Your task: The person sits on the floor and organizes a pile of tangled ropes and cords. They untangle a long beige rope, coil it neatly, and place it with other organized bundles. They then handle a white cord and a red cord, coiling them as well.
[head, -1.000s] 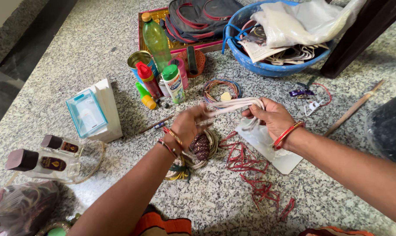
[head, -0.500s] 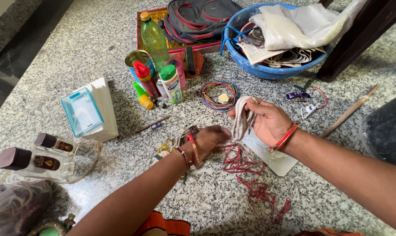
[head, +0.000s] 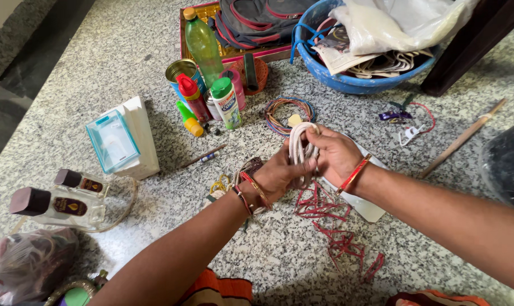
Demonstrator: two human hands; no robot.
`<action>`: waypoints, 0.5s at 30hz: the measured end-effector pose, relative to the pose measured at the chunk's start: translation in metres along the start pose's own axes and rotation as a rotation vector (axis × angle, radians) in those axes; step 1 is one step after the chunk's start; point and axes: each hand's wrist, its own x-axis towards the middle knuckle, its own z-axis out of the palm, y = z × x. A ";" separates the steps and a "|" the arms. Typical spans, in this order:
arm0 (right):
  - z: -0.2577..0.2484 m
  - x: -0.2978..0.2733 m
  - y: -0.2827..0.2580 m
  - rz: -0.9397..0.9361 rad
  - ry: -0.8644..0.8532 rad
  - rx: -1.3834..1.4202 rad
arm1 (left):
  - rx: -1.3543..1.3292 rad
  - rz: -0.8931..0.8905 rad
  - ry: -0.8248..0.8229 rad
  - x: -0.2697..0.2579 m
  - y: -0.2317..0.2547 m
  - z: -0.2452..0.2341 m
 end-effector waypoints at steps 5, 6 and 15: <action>-0.006 0.025 0.043 -0.047 -0.027 -0.134 | 0.115 -0.190 0.055 -0.005 -0.024 -0.030; -0.007 0.032 0.049 -0.065 -0.003 -0.217 | 0.149 -0.197 0.091 -0.005 -0.026 -0.041; -0.019 0.079 0.096 0.170 0.232 -0.843 | 0.730 -0.140 0.188 -0.027 -0.028 -0.140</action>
